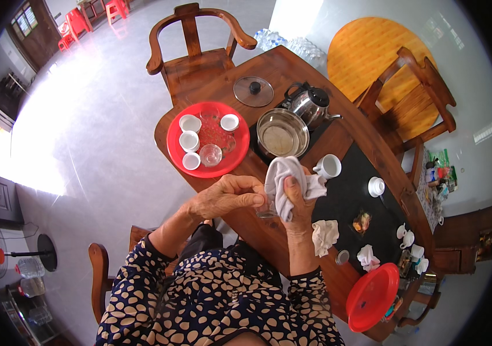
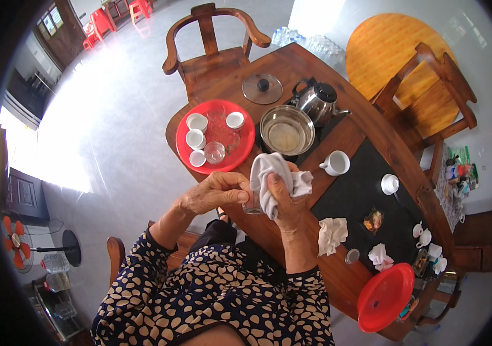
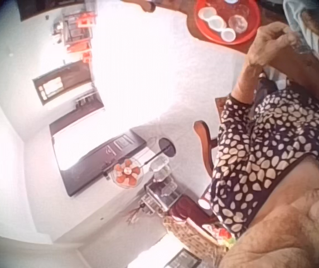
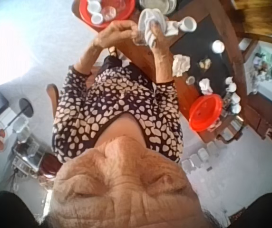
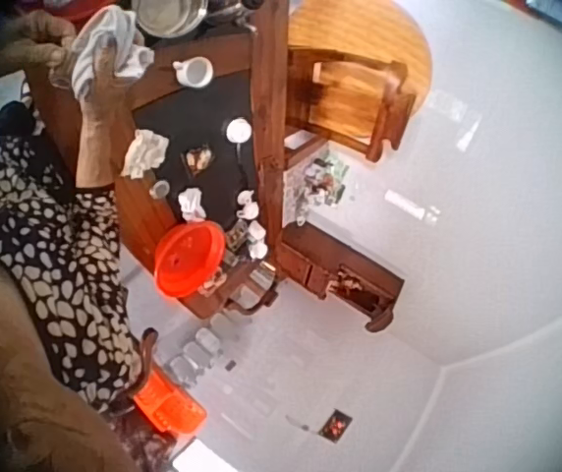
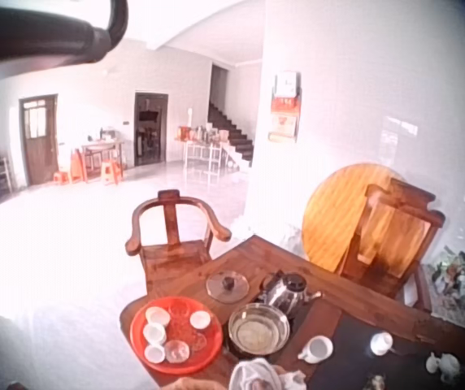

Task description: The person sits at a wooden table and wipes small glass cups and a red plastic tray with a white cloth. They handle the items one at a time, wiping the exterior and interior surfaces before placing them back on the tray.

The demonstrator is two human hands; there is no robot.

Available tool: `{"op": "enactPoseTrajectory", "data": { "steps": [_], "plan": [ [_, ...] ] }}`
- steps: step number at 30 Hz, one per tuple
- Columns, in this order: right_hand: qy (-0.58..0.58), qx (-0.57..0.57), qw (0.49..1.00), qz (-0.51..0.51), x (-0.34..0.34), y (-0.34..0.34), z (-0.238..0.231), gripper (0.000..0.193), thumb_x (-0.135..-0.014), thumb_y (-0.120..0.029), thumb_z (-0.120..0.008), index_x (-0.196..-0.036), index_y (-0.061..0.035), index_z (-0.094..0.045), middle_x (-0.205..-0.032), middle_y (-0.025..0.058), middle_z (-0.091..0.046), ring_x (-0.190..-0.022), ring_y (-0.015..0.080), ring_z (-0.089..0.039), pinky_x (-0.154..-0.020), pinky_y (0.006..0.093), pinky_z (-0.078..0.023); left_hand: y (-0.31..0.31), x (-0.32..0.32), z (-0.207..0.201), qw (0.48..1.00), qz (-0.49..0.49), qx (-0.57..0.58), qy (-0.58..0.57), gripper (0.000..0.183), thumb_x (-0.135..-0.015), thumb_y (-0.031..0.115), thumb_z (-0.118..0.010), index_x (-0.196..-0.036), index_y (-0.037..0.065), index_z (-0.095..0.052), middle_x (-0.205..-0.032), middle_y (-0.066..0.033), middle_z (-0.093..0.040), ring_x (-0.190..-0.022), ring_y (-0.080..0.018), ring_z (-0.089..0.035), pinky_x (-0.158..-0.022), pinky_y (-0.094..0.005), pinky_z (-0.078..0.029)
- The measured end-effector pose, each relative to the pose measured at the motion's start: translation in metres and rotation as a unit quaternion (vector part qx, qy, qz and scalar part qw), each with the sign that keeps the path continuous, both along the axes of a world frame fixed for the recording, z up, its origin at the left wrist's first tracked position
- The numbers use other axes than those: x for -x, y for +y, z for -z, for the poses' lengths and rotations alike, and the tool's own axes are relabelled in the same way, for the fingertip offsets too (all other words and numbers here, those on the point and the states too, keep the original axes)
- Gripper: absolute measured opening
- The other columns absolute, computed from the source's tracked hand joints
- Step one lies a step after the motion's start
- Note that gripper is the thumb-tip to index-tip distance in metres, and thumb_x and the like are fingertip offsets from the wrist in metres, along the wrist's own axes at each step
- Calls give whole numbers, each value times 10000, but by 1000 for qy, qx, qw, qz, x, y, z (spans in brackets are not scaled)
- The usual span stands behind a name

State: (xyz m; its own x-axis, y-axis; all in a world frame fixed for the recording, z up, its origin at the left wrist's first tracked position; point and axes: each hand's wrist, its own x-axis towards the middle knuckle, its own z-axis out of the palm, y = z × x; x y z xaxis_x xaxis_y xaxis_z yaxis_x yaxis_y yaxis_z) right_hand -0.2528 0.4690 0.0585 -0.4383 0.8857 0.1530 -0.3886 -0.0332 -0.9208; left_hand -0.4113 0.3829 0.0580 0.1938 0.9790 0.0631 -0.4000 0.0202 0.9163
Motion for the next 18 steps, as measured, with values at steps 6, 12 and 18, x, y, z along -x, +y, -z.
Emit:
{"op": "enactPoseTrajectory", "data": {
  "steps": [6, 12, 18],
  "plan": [
    [114, 135, 984, 28, 14, -14, -2, 354, -890, -266, -645, -1126, -40, -509, -961, 4, -549, -803, 79, -525, -712, 225, -452, 0, -17, 16, 970, -76, 21, -230, 167, -935, 233, -585, -917, 67, -588, -856, -3, -573, -749, -85, -493, -696, -221, -416],
    [95, 86, 991, 35, 10, -31, 9, 421, -899, -249, -629, -1211, -18, -466, -1069, 39, -553, -915, 95, -534, -780, 238, -455, 2, -31, 29, 938, -151, 32, -310, 123, -943, 229, -569, -957, 107, -563, -922, 10, -579, -838, -92, -530, -751, -243, -448],
    [-138, -126, 980, 72, -1, -45, 32, 502, -843, -169, -679, -1249, 9, -444, -1223, 166, -536, -1073, 252, -553, -887, 357, -461, 12, -40, 31, 889, -224, 85, -390, 86, -946, 191, -559, -971, 111, -541, -949, -3, -596, -880, -110, -558, -792, -262, -463]
  ]
}}
